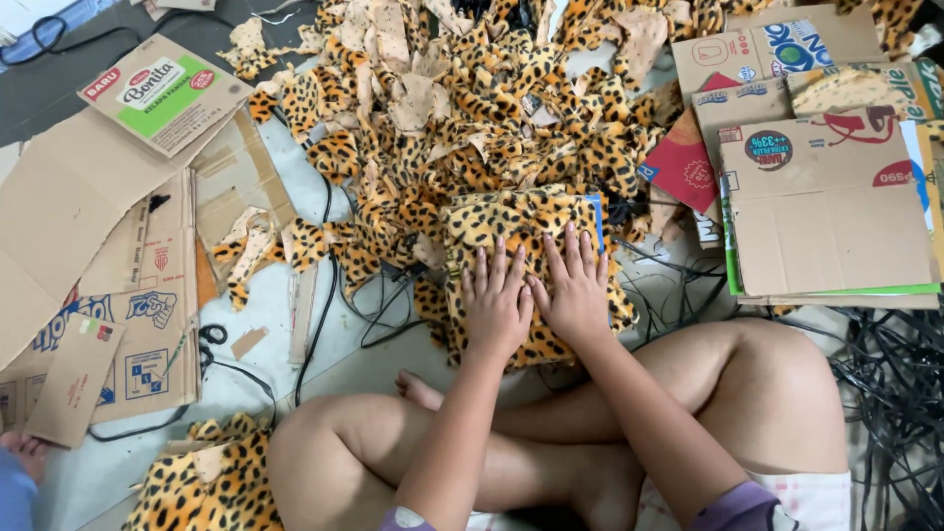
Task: Wrapping a cardboard box with leopard-print fabric scraps
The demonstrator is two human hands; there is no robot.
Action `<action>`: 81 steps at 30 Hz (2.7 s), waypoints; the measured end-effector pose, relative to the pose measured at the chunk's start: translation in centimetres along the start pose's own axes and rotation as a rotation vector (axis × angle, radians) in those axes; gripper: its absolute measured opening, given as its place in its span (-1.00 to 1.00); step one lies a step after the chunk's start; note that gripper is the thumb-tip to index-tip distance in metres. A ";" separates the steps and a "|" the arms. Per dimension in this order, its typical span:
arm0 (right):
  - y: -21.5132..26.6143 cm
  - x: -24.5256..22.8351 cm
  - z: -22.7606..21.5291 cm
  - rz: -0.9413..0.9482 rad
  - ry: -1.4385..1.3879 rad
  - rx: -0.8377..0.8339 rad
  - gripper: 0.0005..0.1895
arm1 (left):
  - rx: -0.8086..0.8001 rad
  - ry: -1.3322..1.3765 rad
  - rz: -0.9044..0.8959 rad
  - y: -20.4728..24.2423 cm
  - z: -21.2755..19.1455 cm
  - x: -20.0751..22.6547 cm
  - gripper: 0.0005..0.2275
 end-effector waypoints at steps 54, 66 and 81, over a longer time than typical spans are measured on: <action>-28.3 -4.0 3.4 -0.166 0.018 -0.454 -0.61 | -0.007 -0.058 -0.217 -21.9 -0.4 -17.3 -0.67; -14.7 -7.5 -17.6 -0.290 -0.612 -0.158 -0.91 | 0.040 0.734 0.252 -15.2 -12.5 -6.7 -0.60; -0.7 5.2 -3.5 -0.084 -1.088 0.004 -0.58 | -0.106 1.245 -0.232 0.5 -3.0 -1.0 -0.55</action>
Point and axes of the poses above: each hand's wrist, its own y-axis away from the middle knuckle, its own z-axis out of the palm, x = y × z, the point moved 4 cm from there along -y, towards the middle knuckle, and after that the axes turned 9 degrees about -x, right-handed, at the moved point
